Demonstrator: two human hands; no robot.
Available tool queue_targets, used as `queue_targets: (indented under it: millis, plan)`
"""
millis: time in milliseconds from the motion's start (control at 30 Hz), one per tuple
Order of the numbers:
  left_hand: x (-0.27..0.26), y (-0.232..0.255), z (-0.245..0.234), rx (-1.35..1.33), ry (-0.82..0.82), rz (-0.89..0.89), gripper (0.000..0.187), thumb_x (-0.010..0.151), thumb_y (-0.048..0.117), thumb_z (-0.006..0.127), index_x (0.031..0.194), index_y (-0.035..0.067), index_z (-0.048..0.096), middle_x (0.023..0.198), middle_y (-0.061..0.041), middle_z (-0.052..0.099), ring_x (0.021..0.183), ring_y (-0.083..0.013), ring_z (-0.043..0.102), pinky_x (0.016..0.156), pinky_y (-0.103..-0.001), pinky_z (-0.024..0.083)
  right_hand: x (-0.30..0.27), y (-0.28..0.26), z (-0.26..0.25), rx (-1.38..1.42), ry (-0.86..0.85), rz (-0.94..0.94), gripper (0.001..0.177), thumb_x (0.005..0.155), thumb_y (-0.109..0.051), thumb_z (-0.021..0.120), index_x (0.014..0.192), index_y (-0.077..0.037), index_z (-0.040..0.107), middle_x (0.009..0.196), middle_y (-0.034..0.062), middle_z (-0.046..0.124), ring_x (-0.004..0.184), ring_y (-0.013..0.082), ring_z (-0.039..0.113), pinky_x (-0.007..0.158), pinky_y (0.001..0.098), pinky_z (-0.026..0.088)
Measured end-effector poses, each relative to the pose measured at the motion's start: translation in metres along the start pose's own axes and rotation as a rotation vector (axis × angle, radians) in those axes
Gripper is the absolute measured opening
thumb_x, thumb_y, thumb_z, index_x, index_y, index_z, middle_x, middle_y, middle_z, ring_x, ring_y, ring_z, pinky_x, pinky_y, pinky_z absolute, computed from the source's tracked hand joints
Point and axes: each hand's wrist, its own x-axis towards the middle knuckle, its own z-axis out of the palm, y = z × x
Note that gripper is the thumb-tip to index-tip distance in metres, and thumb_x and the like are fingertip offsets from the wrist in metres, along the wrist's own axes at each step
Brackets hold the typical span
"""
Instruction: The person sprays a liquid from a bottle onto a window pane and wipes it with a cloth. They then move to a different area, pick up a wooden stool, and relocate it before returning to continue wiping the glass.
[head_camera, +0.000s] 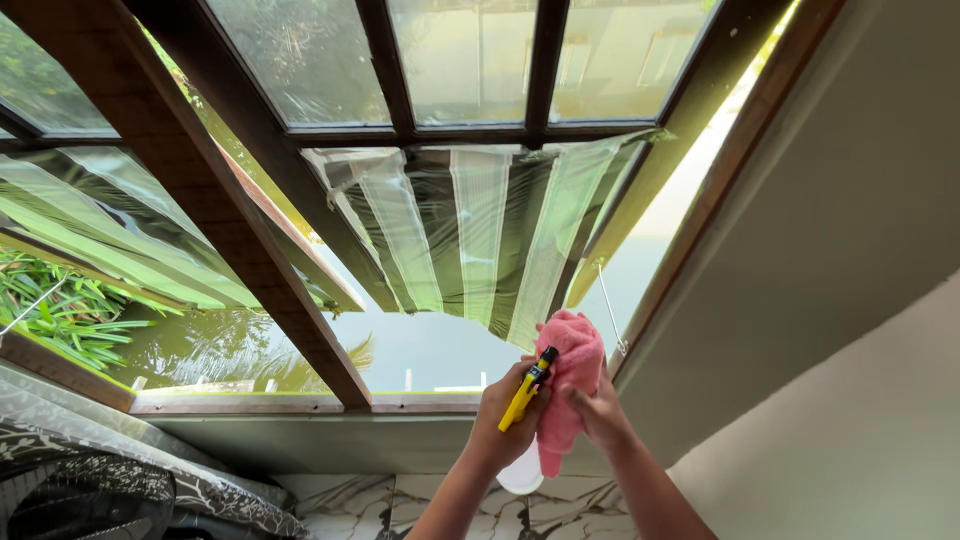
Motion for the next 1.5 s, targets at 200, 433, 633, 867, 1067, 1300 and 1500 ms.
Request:
queue_targets:
  millis: [200,433,633,867,1067,1300,1500]
  plan:
    - [0.008,-0.002,-0.028,-0.111,-0.016,-0.357,0.023,0.099,0.005,0.064,0.121,0.001,0.062,0.076,-0.008,0.067,0.058,-0.0116,0.063,0.054,-0.027,0.053,0.011,0.030,-0.022,-0.322,0.167,0.040,0.060,0.088,0.004,0.069,0.144,-0.004,0.047,0.132,0.0165,0.061,0.116,0.0239,0.063,0.098,0.0394,0.056]
    - [0.016,0.004,-0.056,-0.047,0.152,-0.251,0.036,0.093,0.002,0.064,0.128,0.000,0.056,0.118,-0.008,0.067,0.056,-0.0108,0.063,0.050,-0.027,0.054,0.100,-0.030,0.008,-0.787,0.277,-0.332,0.060,0.087,-0.009,0.077,0.142,-0.007,0.054,0.132,0.0152,0.063,0.114,0.0267,0.066,0.096,0.0393,0.058]
    - [0.019,0.012,-0.080,0.035,0.240,-0.265,0.032,0.095,0.007,0.065,0.125,0.000,0.058,0.106,-0.008,0.070,0.054,-0.0100,0.061,0.049,-0.027,0.053,0.191,-0.108,0.072,-1.491,0.131,-0.874,0.062,0.085,-0.021,0.086,0.141,-0.011,0.061,0.132,0.0139,0.065,0.111,0.0295,0.070,0.094,0.0392,0.061]
    - [0.034,0.030,-0.102,0.044,0.283,-0.342,0.020,0.097,0.011,0.065,0.116,0.003,0.066,0.074,-0.005,0.066,0.050,-0.0096,0.058,0.047,-0.026,0.049,0.274,-0.130,0.118,-2.030,0.137,-1.270,0.060,0.095,-0.028,0.086,0.149,-0.022,0.061,0.132,0.0115,0.059,0.095,0.0241,0.070,0.064,0.0279,0.059]
    - [0.043,0.031,-0.109,0.090,0.273,-0.206,0.018,0.096,0.006,0.065,0.114,0.003,0.066,0.081,-0.006,0.070,0.054,-0.0098,0.061,0.050,-0.026,0.049,0.309,-0.138,0.141,-2.250,0.265,-1.469,0.052,0.098,-0.024,0.077,0.149,-0.027,0.065,0.140,0.0049,0.056,0.095,0.0178,0.063,0.070,0.0303,0.056]
    - [0.039,0.025,-0.113,-0.045,0.233,-0.319,0.016,0.096,0.005,0.065,0.112,0.001,0.064,0.089,-0.007,0.072,0.051,-0.0098,0.058,0.047,-0.026,0.049,0.334,-0.119,0.133,-2.322,0.215,-1.509,0.038,0.098,-0.025,0.074,0.135,-0.027,0.068,0.138,0.0044,0.059,0.096,0.0190,0.064,0.070,0.0346,0.055]
    - [0.025,0.020,-0.116,0.071,0.237,-0.109,0.017,0.096,-0.001,0.064,0.113,-0.001,0.063,0.102,-0.010,0.075,0.085,-0.0158,0.073,0.074,-0.028,0.059,0.329,-0.114,0.118,-2.479,-0.047,-1.424,0.037,0.100,-0.025,0.071,0.137,-0.022,0.071,0.131,0.0076,0.060,0.096,0.0197,0.062,0.072,0.0336,0.055]
